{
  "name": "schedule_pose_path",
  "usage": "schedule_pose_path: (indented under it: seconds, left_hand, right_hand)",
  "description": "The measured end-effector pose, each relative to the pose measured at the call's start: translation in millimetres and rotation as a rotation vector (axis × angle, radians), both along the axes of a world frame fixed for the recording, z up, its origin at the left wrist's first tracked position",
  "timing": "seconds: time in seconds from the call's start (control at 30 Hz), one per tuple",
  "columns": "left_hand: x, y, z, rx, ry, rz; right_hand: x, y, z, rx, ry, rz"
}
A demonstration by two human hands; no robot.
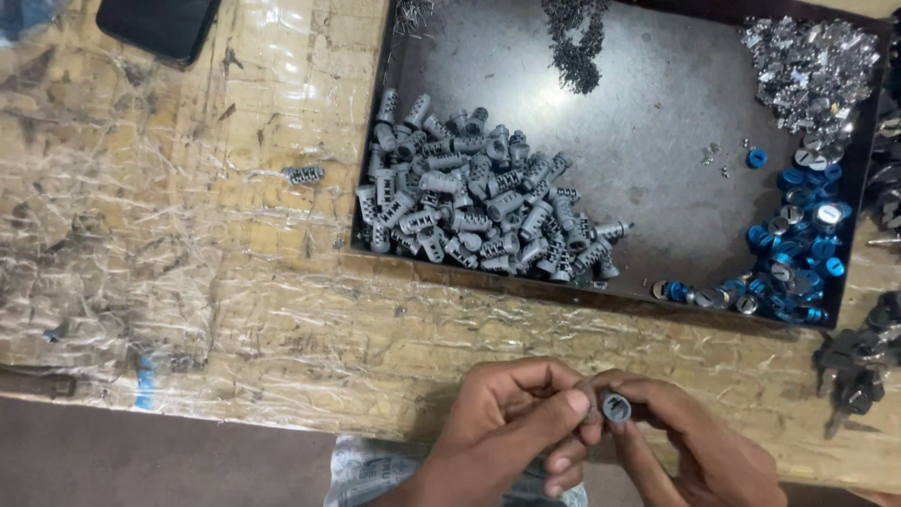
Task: The person picks gray plastic anchor plugs and blue caps from a metal tray on the workbench, presses a cap into each plug by hand to assemble the units, and places the finished assemblies on the bench and into a cardboard box, occasionally setting metal parts aside.
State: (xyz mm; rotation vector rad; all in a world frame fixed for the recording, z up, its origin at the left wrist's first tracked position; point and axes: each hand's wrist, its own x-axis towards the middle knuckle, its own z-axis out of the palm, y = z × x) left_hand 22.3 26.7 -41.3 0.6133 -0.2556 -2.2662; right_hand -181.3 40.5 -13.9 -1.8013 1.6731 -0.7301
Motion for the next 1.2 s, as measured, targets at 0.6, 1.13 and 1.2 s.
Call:
schedule_pose_path:
  seconds: [0.6,1.13,1.2]
  left_hand:
    - [6.8,12.8,24.2,-0.340,-0.568,-0.032]
    - [0.6,12.0,31.5,-1.181,-1.001,0.303]
    - [-3.5,17.1,23.4,-1.048,-0.891,0.345]
  right_hand:
    - [8.5,49.9,-10.5,-0.022,-0.216,-0.074]
    - [1.8,88.5,-54.5,-0.172,0.070,-0.054]
    - [7.6,94.5,-62.7,-0.239,0.144,0.029]
